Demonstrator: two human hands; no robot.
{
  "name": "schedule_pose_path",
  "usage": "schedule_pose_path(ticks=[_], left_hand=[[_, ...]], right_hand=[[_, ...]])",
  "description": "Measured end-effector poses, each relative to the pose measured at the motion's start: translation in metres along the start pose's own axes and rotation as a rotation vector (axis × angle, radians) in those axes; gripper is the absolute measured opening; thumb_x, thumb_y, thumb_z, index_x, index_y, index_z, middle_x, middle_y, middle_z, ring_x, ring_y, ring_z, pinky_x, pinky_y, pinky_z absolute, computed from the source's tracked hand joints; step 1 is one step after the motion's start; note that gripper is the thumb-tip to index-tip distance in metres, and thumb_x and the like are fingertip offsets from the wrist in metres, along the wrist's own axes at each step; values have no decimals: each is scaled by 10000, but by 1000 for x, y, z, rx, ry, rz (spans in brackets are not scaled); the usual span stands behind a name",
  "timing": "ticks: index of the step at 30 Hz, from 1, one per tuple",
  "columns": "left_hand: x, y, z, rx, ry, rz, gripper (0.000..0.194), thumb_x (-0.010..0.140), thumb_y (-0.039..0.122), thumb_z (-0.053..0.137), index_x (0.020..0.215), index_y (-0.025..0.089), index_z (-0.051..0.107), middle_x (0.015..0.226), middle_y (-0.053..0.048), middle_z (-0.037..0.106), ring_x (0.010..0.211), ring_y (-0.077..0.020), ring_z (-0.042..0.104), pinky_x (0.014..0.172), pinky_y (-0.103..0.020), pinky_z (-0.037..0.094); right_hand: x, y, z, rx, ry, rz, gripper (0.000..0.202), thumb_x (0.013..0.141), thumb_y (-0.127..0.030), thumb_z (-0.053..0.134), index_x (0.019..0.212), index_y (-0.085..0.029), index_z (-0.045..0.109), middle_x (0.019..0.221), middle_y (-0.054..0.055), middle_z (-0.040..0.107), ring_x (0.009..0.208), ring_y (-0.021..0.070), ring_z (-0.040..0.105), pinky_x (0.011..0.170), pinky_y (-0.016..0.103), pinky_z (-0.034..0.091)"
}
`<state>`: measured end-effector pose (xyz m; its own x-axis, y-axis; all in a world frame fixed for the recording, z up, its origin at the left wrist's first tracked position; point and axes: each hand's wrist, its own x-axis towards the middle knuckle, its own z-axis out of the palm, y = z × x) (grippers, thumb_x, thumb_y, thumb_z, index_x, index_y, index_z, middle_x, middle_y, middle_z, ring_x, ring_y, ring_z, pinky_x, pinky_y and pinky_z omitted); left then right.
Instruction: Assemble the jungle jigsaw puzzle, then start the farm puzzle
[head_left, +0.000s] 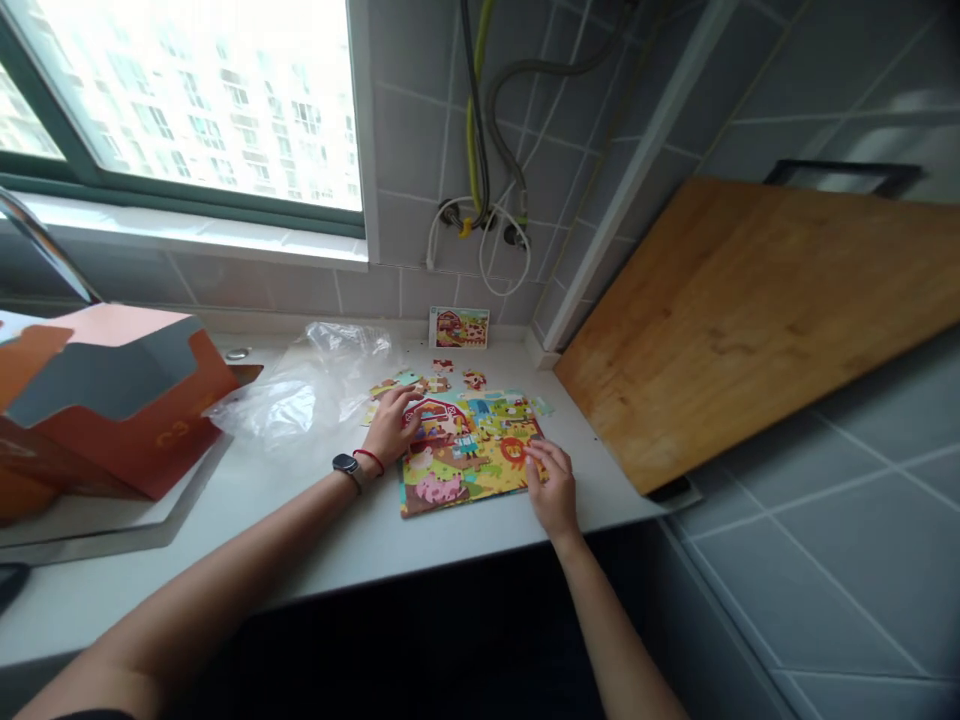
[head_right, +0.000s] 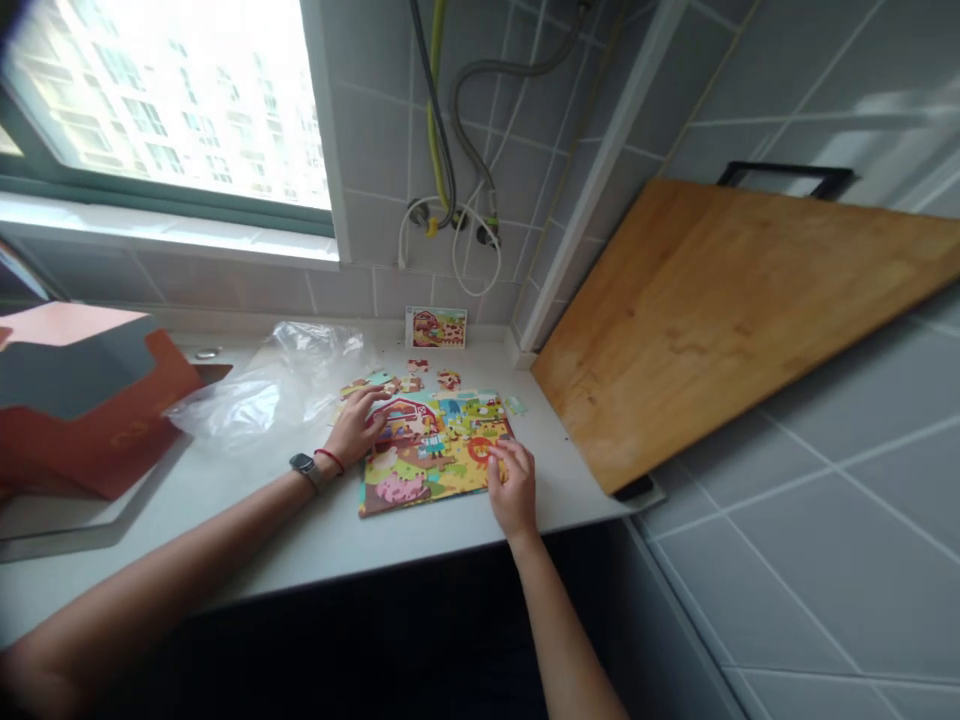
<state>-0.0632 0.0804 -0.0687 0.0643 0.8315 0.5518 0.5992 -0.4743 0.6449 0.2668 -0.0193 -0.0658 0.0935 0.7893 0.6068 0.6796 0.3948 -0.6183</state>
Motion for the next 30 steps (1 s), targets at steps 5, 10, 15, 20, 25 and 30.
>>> schedule_pose_path(ticks=[5,10,15,20,25,30], left_hand=[[0,-6,2,109,-41,-8,258,967,294,510,1135,197,682,1313,-151,660,1283,-319,596,1133,-531,475],[2,-6,5,189,-96,-13,255,999,322,497,1129,201,678,1269,-145,682,1255,-312,612,1128,-508,476],[4,-4,6,248,-154,-9,212,967,297,513,1040,203,689,1121,-130,717,1116,-300,660,1044,-466,518],[7,-4,4,267,-156,-26,155,895,260,562,950,205,696,1100,-125,719,1103,-305,657,1020,-459,519],[9,-6,3,265,-155,-59,169,936,259,542,935,204,702,1040,-106,724,1046,-280,671,978,-434,534],[10,-9,4,277,-178,-87,199,1008,346,636,1059,165,701,1124,-85,709,1075,-240,670,986,-457,550]], right_hand=[[-8,-17,13,-18,-97,-116,256,974,-223,568,1065,-217,808,1103,115,768,1189,306,637,1082,538,528],[-39,-54,30,40,-316,-218,253,971,-208,624,1149,-231,803,1212,92,781,1259,293,629,1093,511,535],[-49,-65,34,25,-382,-252,240,927,-219,716,1144,-256,813,1296,79,757,1237,291,637,1089,507,528],[-47,-59,32,58,-412,-262,207,929,-215,729,1102,-263,832,1282,51,768,1192,289,643,1044,491,547],[-48,-60,31,80,-429,-289,200,939,-232,722,1102,-260,834,1268,38,776,1207,286,633,1052,480,539],[-47,-62,29,73,-422,-280,205,944,-221,702,1087,-271,839,1260,33,779,1199,277,631,1050,468,536]])
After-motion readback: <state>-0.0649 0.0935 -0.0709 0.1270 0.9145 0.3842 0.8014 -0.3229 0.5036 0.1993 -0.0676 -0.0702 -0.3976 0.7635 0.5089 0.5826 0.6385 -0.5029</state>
